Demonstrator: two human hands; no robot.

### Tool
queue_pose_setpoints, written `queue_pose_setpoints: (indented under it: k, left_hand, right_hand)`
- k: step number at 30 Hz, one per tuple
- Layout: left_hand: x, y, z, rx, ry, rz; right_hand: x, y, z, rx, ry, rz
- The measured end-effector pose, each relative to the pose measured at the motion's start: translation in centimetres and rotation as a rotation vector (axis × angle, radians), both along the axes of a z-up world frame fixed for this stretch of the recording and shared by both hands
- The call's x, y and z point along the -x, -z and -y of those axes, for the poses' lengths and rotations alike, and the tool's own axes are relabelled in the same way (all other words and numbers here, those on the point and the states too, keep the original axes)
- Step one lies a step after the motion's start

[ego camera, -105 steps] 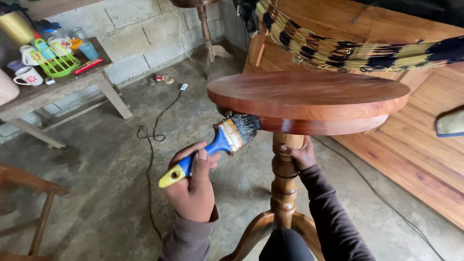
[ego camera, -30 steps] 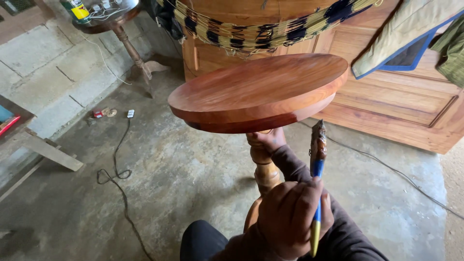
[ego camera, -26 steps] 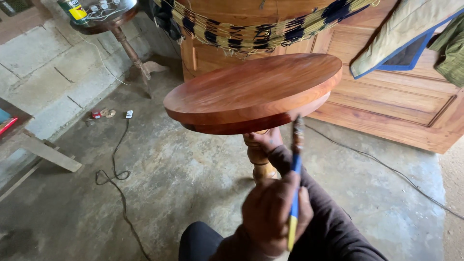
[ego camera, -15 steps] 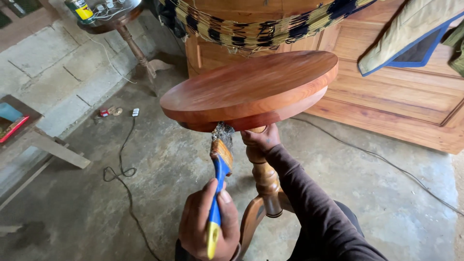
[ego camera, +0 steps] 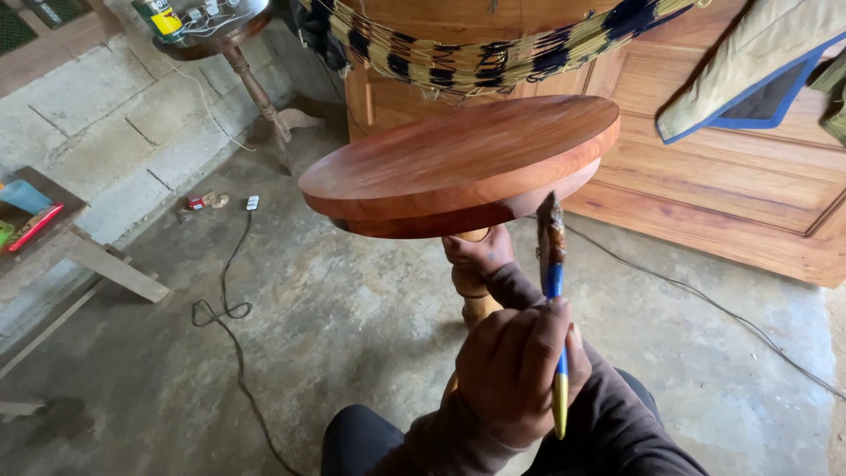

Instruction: Varnish a round wooden table with a paintbrush.

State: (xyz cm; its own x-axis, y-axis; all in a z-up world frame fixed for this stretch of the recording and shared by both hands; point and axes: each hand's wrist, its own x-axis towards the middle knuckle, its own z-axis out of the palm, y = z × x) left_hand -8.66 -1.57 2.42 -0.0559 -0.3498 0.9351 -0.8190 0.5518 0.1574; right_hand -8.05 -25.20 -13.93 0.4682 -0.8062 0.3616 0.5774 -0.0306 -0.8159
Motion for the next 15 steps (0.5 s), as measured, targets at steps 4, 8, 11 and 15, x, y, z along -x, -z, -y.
queue_pose_setpoints:
  k: [4, 8, 11, 15]
  left_hand:
    - [-1.4, 0.4, 0.2, -0.003, 0.004, 0.005]
    - [-4.1, 0.8, -1.6, -0.015, -0.016, -0.007]
    - [-5.3, 0.7, -3.1, -0.029, -0.151, -0.057]
    - [-5.6, -0.3, -3.7, -0.041, -0.219, 0.087]
  right_hand:
    - [-0.4, -0.6, -0.4, -0.006, -0.056, 0.134]
    - [-0.6, 2.7, 2.1, -0.049, 0.015, 0.115]
    - [-0.2, 0.9, 1.2, -0.071, 0.115, -0.004]
    - [0.1, 3.1, 3.1, 0.023, 0.144, -0.052]
